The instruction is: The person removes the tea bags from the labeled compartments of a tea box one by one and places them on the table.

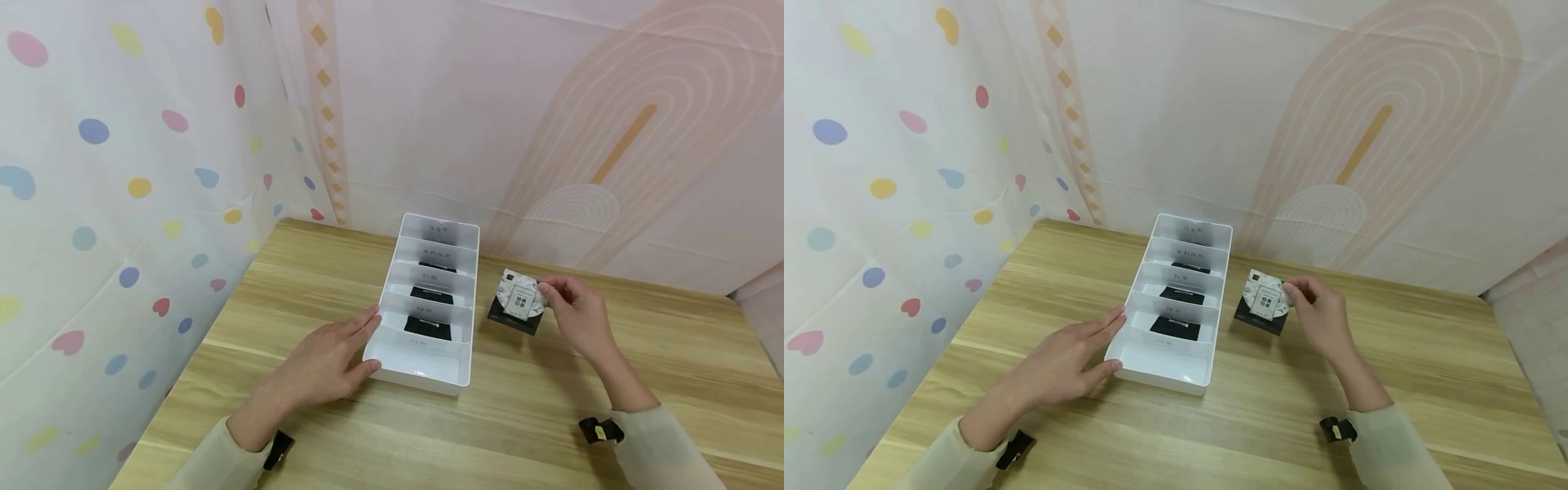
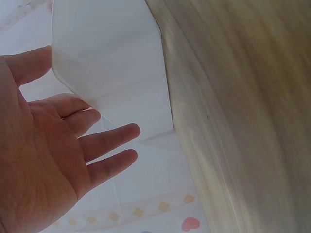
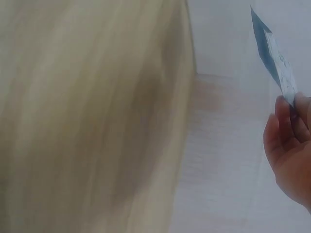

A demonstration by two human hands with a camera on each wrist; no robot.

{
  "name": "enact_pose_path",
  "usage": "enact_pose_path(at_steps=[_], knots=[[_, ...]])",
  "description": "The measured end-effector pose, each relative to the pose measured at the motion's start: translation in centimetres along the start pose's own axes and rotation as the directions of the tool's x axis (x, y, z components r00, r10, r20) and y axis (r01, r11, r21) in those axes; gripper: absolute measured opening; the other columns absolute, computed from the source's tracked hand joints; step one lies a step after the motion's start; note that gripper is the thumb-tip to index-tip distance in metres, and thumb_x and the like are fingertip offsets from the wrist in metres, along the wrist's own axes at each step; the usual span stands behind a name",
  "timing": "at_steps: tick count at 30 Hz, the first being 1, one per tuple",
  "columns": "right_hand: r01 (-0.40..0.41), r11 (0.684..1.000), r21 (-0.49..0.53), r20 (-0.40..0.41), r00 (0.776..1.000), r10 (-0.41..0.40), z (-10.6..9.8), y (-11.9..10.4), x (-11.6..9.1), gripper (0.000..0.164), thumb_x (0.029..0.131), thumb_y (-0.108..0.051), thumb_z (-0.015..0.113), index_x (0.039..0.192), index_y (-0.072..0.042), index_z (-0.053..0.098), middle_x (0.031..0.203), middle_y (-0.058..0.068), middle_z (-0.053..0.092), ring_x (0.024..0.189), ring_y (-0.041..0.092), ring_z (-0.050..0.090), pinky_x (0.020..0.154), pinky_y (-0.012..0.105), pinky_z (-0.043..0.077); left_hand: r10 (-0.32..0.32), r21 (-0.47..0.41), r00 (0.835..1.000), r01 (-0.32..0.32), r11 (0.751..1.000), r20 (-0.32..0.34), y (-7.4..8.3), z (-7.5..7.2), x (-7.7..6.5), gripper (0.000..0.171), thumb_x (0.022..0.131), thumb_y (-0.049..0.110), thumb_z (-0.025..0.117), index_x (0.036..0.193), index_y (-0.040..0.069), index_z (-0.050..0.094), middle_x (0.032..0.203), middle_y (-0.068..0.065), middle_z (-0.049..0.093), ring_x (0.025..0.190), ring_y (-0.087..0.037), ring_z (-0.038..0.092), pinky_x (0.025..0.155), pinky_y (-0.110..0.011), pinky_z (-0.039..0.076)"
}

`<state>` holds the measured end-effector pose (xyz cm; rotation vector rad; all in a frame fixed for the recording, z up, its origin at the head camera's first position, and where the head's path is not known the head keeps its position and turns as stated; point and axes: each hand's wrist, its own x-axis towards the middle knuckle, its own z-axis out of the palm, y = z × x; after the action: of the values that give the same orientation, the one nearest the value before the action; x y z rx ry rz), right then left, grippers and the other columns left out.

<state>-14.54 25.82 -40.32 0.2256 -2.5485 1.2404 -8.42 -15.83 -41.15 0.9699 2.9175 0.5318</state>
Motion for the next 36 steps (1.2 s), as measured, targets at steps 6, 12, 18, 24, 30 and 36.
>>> enact_pose_path(at_steps=[6,12,18,24,30,36], knots=[[-0.01,0.999,0.031,0.054,0.999,0.008,0.4,1.2,0.4,0.012,0.102,-0.002,0.067,0.102,0.008,0.073,0.086,0.018,0.071,0.069,0.015,0.062,0.056,0.016,0.048,0.0,0.004,1.0,0.0,1.0,-0.001,0.0,0.0,0.0,0.072,0.103,0.043,0.064,0.157,0.0,0.044,0.167,-0.011,0.036,0.14,-0.032,0.054,0.112,-0.052,0.047],[-0.022,0.999,0.024,0.097,0.995,0.019,0.8,2.3,0.7,0.014,0.103,-0.005,0.067,0.104,0.007,0.074,0.087,0.017,0.071,0.07,0.011,0.058,0.057,0.016,0.047,0.0,0.005,1.0,0.0,1.0,0.0,0.1,0.0,0.0,0.073,0.102,0.043,0.065,0.157,0.0,0.045,0.167,-0.012,0.037,0.14,-0.033,0.054,0.112,-0.053,0.046],[-0.04,0.999,-0.003,0.17,0.985,0.04,1.2,3.5,1.2,0.014,0.104,-0.007,0.066,0.102,0.006,0.073,0.079,0.012,0.066,0.066,0.009,0.054,0.055,0.021,0.045,-0.012,0.004,1.0,0.012,1.0,0.01,0.0,0.0,0.0,0.073,0.103,0.043,0.064,0.158,0.001,0.043,0.168,-0.011,0.035,0.142,-0.032,0.052,0.113,-0.053,0.045],[-0.115,0.993,-0.012,0.299,0.947,0.113,1.4,4.1,1.6,0.017,0.106,-0.01,0.063,0.105,0.004,0.072,0.08,0.01,0.065,0.071,0.015,0.056,0.059,0.025,0.048,-0.017,0.004,1.0,0.017,1.0,0.013,0.1,0.0,0.0,0.073,0.103,0.044,0.064,0.158,0.001,0.043,0.168,-0.01,0.035,0.143,-0.032,0.052,0.114,-0.053,0.044],[-0.138,0.99,-0.017,0.349,0.927,0.135,1.8,4.6,1.8,0.018,0.107,-0.011,0.062,0.106,0.005,0.072,0.082,0.009,0.065,0.073,0.017,0.057,0.061,0.025,0.049,-0.015,-0.001,1.0,0.015,1.0,0.018,0.1,-0.1,0.0,0.074,0.103,0.045,0.063,0.159,0.001,0.042,0.168,-0.01,0.034,0.144,-0.032,0.05,0.115,-0.053,0.044],[-0.144,0.988,-0.052,0.361,0.92,0.153,2.1,5.4,2.0,0.015,0.106,-0.008,0.063,0.105,0.005,0.072,0.081,0.008,0.064,0.072,0.015,0.055,0.06,0.023,0.047,-0.016,-0.002,1.0,0.016,1.0,0.019,0.2,-0.1,-0.1,0.074,0.103,0.045,0.063,0.159,0.002,0.042,0.168,-0.01,0.034,0.144,-0.032,0.05,0.115,-0.052,0.044]])
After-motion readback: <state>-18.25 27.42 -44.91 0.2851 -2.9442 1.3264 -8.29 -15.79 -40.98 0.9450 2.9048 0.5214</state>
